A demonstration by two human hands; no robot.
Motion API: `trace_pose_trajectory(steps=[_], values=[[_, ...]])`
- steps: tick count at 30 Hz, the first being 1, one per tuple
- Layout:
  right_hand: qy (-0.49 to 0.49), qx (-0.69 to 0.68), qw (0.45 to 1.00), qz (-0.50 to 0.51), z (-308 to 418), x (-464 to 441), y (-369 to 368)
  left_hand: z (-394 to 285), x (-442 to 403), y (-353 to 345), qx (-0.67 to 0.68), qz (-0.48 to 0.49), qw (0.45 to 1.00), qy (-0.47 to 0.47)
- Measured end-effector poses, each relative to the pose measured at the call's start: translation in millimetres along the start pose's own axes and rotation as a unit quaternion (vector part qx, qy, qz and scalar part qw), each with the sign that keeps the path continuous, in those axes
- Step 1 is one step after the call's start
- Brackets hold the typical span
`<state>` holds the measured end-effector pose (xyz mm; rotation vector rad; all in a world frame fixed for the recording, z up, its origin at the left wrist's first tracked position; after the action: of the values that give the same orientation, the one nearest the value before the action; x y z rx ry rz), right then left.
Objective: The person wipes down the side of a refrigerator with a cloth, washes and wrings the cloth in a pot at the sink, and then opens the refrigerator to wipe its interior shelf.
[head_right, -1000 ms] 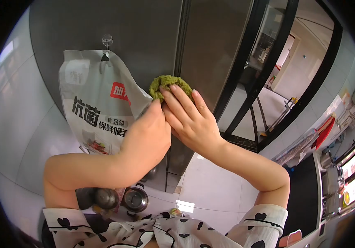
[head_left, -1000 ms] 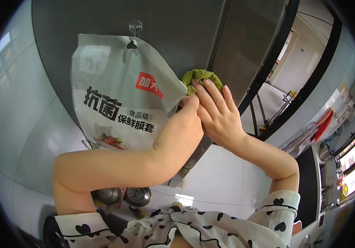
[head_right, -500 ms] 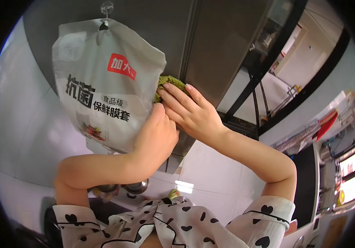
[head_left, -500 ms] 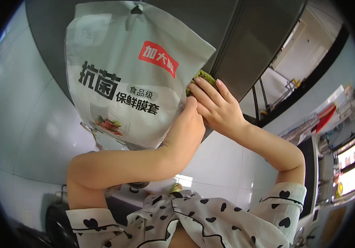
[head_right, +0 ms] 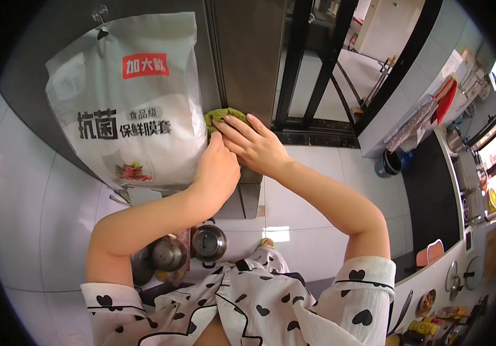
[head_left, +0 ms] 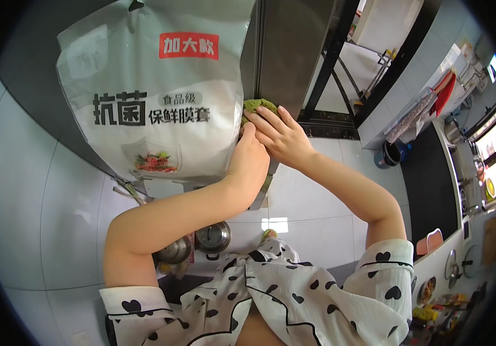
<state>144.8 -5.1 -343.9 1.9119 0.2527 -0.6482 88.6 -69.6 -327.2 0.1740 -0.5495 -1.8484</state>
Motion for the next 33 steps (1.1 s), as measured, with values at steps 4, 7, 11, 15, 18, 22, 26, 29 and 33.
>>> trace_pose_trajectory(steps=[4,7,11,15,18,22,26,29,33], values=[[-0.029,-0.010,0.999,0.009,10,23,-27,-22,-4,-11,0.007,0.007,0.999,-0.041],[-0.047,-0.016,0.999,0.016,17,38,-46,-39,-6,-19,0.011,-0.003,0.999,-0.050],[-0.054,-0.027,0.998,0.030,26,60,-75,-64,-13,-30,0.027,0.005,0.997,-0.066],[-0.026,-0.021,0.997,0.072,35,82,-106,-99,-25,-54,0.057,0.025,0.996,-0.056],[0.006,-0.013,0.996,0.093,40,97,-120,-121,-36,-66,0.113,0.051,0.991,-0.045],[0.043,-0.018,0.991,0.128,46,114,-133,-152,-46,-81,0.168,0.036,0.985,0.017],[0.064,-0.061,0.988,0.123,47,120,-137,-174,-54,-91,0.234,0.058,0.970,0.028],[0.078,-0.074,0.984,0.140,54,127,-138,-198,-53,-106,0.272,-0.002,0.961,0.057],[0.047,-0.149,0.976,0.151,63,140,-148,-219,-47,-125,0.350,-0.070,0.934,0.032]])
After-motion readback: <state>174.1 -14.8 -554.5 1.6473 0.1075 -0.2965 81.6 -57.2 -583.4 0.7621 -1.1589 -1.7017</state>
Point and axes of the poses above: each hand's wrist, its own x-axis away from the middle knuckle, its own y-axis out of the back of the hand, z = x × y, the point moved 5 cm from there along -x, towards the middle knuckle, and after that the axes turned 15 degrees about -x, right-handed, at the moved point
